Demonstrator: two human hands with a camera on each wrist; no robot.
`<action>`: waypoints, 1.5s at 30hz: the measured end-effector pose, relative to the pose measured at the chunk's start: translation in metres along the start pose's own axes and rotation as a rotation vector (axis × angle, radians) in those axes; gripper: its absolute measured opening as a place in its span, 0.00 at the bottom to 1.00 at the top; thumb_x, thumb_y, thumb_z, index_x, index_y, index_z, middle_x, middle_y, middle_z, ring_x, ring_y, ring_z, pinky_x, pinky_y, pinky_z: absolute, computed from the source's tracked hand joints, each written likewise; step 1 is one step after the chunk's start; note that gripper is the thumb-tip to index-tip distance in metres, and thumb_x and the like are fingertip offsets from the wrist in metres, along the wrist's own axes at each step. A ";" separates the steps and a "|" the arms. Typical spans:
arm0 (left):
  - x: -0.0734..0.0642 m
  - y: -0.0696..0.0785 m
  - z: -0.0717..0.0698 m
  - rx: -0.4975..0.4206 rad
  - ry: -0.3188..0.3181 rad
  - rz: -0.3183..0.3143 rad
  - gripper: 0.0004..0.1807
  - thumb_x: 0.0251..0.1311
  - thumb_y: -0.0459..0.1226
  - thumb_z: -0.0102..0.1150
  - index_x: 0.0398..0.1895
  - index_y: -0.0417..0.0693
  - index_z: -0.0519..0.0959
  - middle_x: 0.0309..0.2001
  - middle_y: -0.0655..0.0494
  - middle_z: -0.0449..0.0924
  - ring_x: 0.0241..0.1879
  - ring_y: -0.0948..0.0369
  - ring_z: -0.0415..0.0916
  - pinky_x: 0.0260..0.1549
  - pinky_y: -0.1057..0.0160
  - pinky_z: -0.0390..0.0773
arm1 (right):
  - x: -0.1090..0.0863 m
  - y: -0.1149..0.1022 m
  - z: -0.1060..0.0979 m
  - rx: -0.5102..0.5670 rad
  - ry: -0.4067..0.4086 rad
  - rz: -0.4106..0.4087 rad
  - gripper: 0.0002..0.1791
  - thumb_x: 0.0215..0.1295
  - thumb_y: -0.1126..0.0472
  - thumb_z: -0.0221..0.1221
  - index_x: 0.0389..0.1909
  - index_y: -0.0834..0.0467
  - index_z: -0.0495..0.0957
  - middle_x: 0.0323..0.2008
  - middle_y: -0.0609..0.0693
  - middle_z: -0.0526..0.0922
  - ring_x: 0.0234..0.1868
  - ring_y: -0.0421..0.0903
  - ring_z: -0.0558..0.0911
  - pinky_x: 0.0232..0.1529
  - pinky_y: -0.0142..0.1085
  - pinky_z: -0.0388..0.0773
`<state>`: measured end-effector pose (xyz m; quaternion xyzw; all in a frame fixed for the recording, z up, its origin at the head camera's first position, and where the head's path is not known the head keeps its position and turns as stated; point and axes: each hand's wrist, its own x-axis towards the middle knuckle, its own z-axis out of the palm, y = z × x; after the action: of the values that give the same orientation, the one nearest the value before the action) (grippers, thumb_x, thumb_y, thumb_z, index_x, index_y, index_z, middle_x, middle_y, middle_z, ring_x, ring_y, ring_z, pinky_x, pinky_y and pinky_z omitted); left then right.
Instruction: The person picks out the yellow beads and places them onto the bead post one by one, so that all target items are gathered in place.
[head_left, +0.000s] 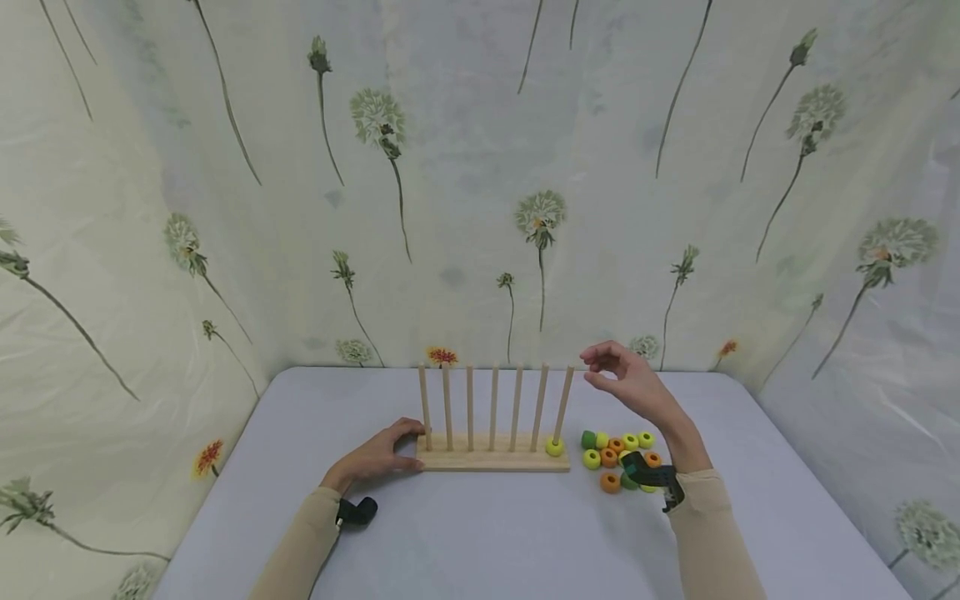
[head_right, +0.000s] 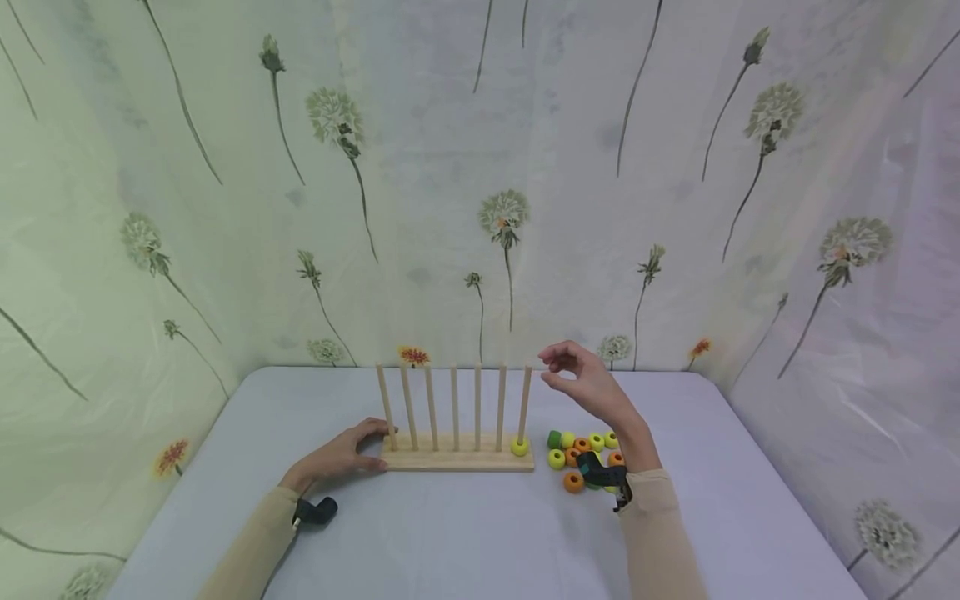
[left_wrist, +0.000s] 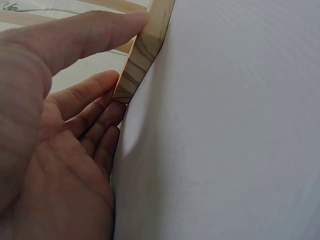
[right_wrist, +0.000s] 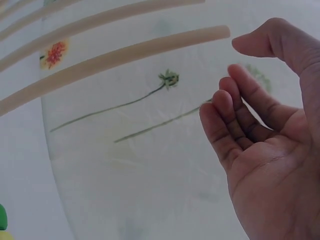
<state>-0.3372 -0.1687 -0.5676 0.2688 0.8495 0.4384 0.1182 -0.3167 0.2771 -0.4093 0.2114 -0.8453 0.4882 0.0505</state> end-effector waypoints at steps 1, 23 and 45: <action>0.000 0.000 0.000 -0.001 0.000 -0.001 0.34 0.50 0.46 0.72 0.61 0.50 0.71 0.65 0.52 0.65 0.70 0.50 0.57 0.69 0.44 0.54 | -0.001 0.000 -0.001 0.000 -0.001 0.003 0.18 0.65 0.56 0.62 0.52 0.58 0.72 0.51 0.53 0.75 0.48 0.37 0.77 0.46 0.26 0.77; -0.001 0.001 0.000 0.011 -0.005 -0.006 0.34 0.51 0.46 0.71 0.62 0.49 0.70 0.66 0.51 0.64 0.71 0.49 0.55 0.70 0.44 0.53 | -0.028 0.031 -0.025 -0.056 0.064 0.050 0.20 0.67 0.58 0.60 0.55 0.63 0.70 0.50 0.48 0.73 0.48 0.34 0.76 0.44 0.21 0.75; 0.000 0.002 0.000 0.025 -0.003 0.010 0.34 0.51 0.45 0.71 0.62 0.49 0.71 0.65 0.51 0.65 0.70 0.50 0.56 0.69 0.44 0.54 | -0.064 0.083 -0.057 -0.169 0.100 0.226 0.25 0.67 0.49 0.59 0.56 0.62 0.69 0.54 0.56 0.74 0.44 0.26 0.74 0.43 0.20 0.74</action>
<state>-0.3368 -0.1680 -0.5659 0.2749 0.8535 0.4278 0.1139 -0.2995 0.3810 -0.4649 0.0853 -0.8982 0.4278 0.0549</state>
